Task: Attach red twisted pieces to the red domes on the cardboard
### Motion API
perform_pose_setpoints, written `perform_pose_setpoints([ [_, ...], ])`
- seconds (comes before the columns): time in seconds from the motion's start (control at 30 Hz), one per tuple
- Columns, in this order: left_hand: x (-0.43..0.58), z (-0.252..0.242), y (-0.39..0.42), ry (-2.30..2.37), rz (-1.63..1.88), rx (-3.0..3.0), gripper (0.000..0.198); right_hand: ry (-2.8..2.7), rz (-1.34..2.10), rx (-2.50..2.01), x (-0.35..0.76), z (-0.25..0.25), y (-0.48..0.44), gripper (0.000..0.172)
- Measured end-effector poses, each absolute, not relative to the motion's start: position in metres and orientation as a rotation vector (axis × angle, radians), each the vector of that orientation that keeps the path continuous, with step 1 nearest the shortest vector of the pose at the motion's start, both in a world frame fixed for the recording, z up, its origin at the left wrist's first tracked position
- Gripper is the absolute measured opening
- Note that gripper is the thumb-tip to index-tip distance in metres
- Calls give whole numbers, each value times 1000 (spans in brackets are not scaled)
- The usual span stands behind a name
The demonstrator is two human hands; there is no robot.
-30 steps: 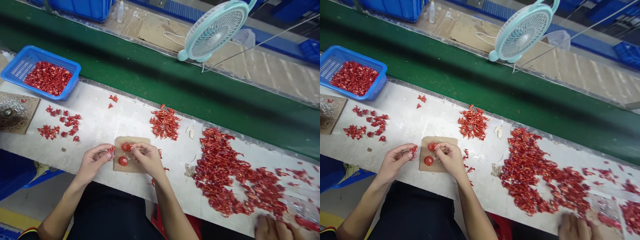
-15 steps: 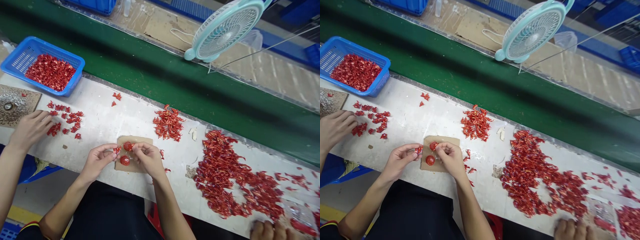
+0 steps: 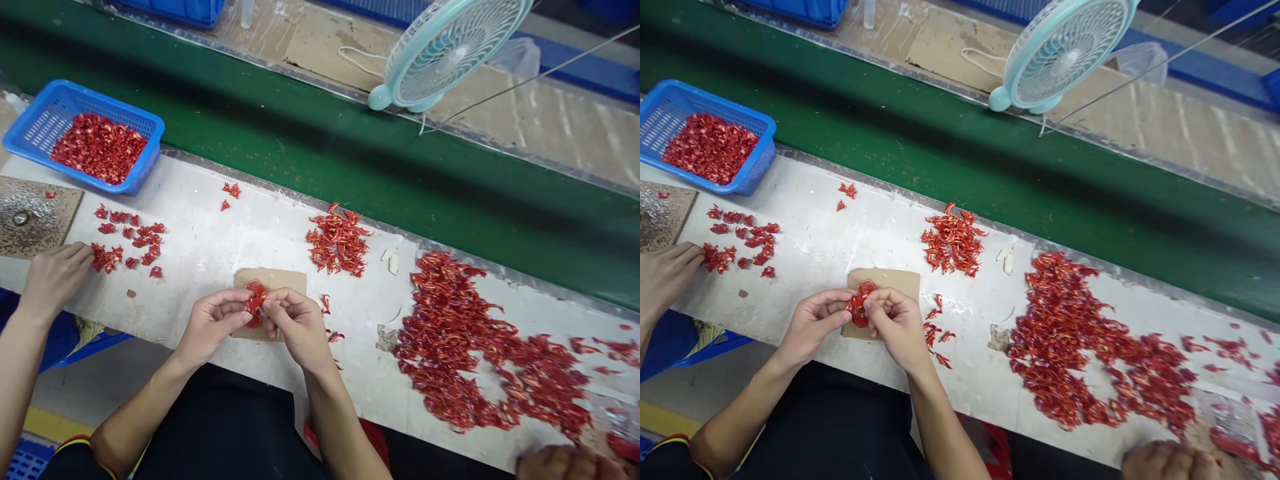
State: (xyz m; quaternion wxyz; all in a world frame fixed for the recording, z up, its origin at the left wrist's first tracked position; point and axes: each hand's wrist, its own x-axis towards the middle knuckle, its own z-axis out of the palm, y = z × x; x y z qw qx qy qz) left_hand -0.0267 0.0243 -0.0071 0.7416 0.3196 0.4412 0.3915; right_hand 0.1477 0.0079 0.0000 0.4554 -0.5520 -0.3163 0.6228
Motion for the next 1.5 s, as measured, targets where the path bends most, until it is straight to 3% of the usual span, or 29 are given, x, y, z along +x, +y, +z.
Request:
perform_pose_setpoints([
  [0.87, 1, 5, 17, 1071, 932, 1126, 23, -753, 1078, -1366, 143, 12, -22, 13],
  [1.13, 32, 8, -6, 895, 732, 1257, 31, -672, 876, -1357, 170, 9, -57, 26],
  [1.27, 36, 6, -16, 806, 565, 1385, 28, -581, 684, -1522, 210, -4, -93, 29],
  [1.5, 16, 24, -7, 771, 513, 1716, 19, -450, 183, -2195, 314, -41, -183, 31],
])
